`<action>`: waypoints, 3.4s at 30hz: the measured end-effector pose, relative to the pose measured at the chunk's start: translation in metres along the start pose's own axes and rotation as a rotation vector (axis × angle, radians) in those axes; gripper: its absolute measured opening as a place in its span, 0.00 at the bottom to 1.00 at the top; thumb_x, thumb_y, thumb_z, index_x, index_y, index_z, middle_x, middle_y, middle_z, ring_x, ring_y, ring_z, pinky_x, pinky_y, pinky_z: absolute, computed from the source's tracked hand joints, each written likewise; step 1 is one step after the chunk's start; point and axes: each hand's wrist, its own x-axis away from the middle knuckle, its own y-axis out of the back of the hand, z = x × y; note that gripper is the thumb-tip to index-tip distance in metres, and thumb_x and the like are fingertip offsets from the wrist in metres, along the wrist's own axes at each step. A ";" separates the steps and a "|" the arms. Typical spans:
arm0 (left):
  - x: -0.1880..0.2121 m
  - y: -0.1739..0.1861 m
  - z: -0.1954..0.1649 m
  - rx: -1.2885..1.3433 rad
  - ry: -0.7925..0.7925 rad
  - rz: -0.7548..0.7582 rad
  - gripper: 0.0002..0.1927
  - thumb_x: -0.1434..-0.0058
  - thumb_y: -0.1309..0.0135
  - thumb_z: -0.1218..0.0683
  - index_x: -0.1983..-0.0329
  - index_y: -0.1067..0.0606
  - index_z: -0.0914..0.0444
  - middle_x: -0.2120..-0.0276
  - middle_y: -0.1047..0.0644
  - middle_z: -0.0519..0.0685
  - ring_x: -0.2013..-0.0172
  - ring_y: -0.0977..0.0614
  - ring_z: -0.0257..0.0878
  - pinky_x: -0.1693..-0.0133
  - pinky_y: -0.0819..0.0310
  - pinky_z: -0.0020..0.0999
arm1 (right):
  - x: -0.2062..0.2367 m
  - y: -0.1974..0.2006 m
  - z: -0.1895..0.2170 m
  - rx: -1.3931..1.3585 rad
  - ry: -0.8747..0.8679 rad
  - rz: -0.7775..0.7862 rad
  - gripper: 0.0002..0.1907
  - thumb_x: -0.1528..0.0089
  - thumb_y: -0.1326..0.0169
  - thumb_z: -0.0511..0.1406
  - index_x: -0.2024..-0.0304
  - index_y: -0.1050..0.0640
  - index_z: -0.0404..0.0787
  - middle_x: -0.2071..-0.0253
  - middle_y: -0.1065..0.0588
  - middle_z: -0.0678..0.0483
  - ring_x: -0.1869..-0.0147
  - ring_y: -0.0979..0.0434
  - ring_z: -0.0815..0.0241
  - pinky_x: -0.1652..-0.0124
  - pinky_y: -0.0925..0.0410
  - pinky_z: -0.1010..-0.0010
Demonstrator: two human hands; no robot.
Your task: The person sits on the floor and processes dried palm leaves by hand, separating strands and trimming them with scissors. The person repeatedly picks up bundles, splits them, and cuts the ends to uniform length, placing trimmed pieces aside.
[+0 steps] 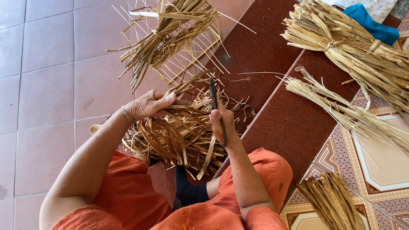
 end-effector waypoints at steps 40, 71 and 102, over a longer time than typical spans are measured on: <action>0.005 -0.018 -0.008 0.061 -0.126 0.019 0.20 0.29 0.56 0.44 0.42 0.23 0.58 0.64 0.20 0.36 0.69 0.25 0.25 0.69 0.29 0.24 | 0.006 0.011 -0.012 -0.081 0.017 0.393 0.39 0.27 0.66 0.65 0.67 0.29 0.39 0.72 0.34 0.63 0.68 0.35 0.69 0.66 0.37 0.74; -0.005 -0.019 0.005 0.015 -0.117 -0.042 0.21 0.27 0.57 0.43 0.42 0.22 0.58 0.60 0.17 0.39 0.63 0.20 0.26 0.61 0.22 0.25 | 0.004 0.045 -0.001 -0.349 0.051 0.019 0.48 0.31 0.69 0.67 0.34 0.32 0.32 0.70 0.31 0.62 0.74 0.35 0.71 0.75 0.36 0.78; 0.008 -0.036 -0.026 -0.564 -0.219 -0.154 0.19 0.30 0.55 0.44 0.42 0.25 0.54 0.73 0.19 0.55 0.71 0.15 0.49 0.64 0.22 0.45 | 0.012 0.004 0.037 -0.398 -0.423 0.427 0.45 0.34 0.70 0.66 0.45 0.26 0.33 0.80 0.37 0.64 0.82 0.40 0.74 0.81 0.43 0.81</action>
